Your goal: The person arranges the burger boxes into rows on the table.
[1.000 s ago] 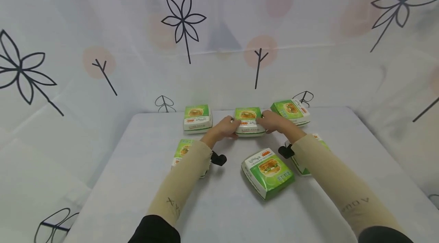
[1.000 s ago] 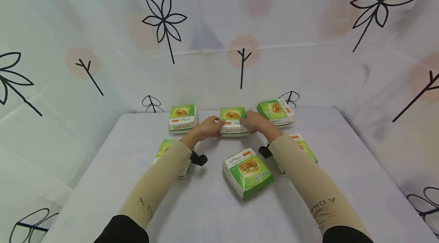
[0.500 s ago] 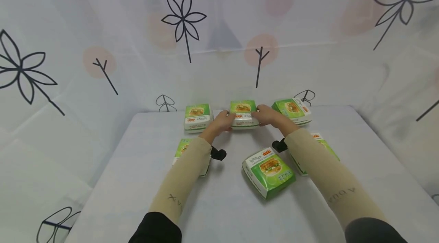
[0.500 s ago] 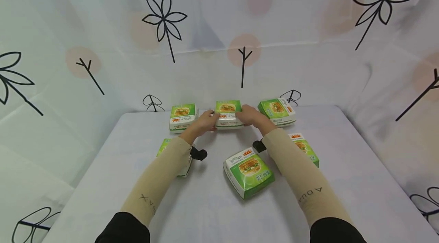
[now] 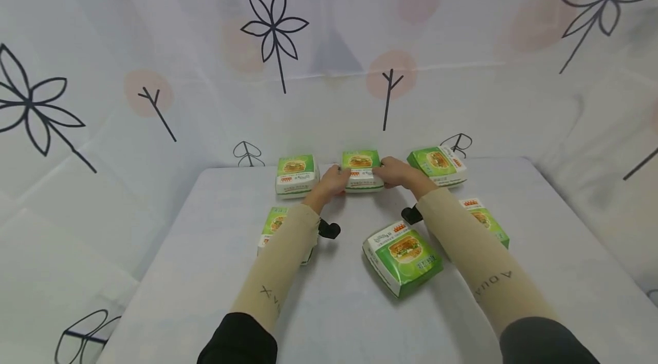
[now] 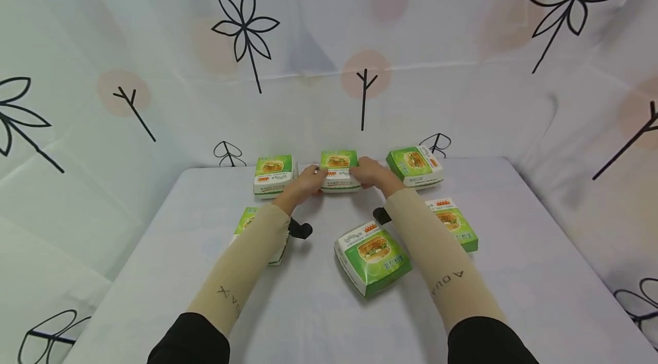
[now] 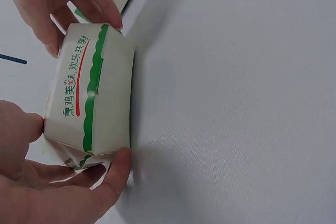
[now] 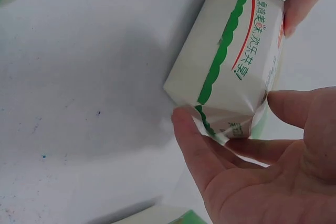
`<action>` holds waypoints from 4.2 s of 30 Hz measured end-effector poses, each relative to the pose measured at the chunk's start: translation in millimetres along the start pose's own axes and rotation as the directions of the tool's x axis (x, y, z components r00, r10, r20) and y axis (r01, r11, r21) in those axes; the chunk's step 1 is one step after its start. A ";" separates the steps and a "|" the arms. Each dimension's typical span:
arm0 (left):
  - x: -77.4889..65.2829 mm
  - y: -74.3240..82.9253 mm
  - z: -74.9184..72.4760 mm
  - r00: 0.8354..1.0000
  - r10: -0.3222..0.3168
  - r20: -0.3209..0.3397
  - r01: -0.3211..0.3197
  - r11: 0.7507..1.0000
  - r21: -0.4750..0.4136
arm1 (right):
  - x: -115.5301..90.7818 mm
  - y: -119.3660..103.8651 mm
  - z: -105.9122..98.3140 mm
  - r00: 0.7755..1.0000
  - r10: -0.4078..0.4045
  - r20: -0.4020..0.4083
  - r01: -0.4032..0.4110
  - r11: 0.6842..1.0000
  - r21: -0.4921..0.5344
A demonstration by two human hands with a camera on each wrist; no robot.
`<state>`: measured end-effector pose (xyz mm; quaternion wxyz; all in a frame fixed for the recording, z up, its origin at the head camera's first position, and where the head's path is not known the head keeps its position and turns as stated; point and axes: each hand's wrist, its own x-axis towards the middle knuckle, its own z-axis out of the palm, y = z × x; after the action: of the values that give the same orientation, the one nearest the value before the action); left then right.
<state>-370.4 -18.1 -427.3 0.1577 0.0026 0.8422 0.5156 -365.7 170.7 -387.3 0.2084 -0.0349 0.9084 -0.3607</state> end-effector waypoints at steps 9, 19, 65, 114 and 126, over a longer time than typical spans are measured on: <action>-3.0 2.7 -5.6 1.000 -0.029 -0.004 0.029 0.999 0.033 | -5.3 -2.6 0.3 1.000 -0.003 -0.004 0.003 1.000 0.005; -33.9 28.3 -10.6 0.998 0.037 -0.049 -0.027 0.983 0.182 | -48.9 3.6 -12.7 0.992 -0.123 -0.004 0.119 0.972 -0.202; -128.0 -14.0 31.9 0.866 0.166 0.471 -0.253 0.959 0.127 | -170.4 37.7 23.4 0.988 -0.031 0.149 0.044 0.996 -0.081; -122.6 -3.5 25.2 0.885 0.152 0.439 -0.318 0.887 0.335 | -175.6 37.5 19.6 0.973 -0.201 0.112 0.228 0.909 -0.350; -127.1 -2.7 27.5 0.874 0.108 0.475 -0.271 0.918 0.291 | -173.7 40.9 20.5 0.963 -0.235 0.134 0.268 0.896 -0.354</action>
<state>-241.8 -16.8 -407.7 0.2927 0.2332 0.8559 0.3568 -195.7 224.9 -366.8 0.1893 -0.2062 0.9378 -0.2056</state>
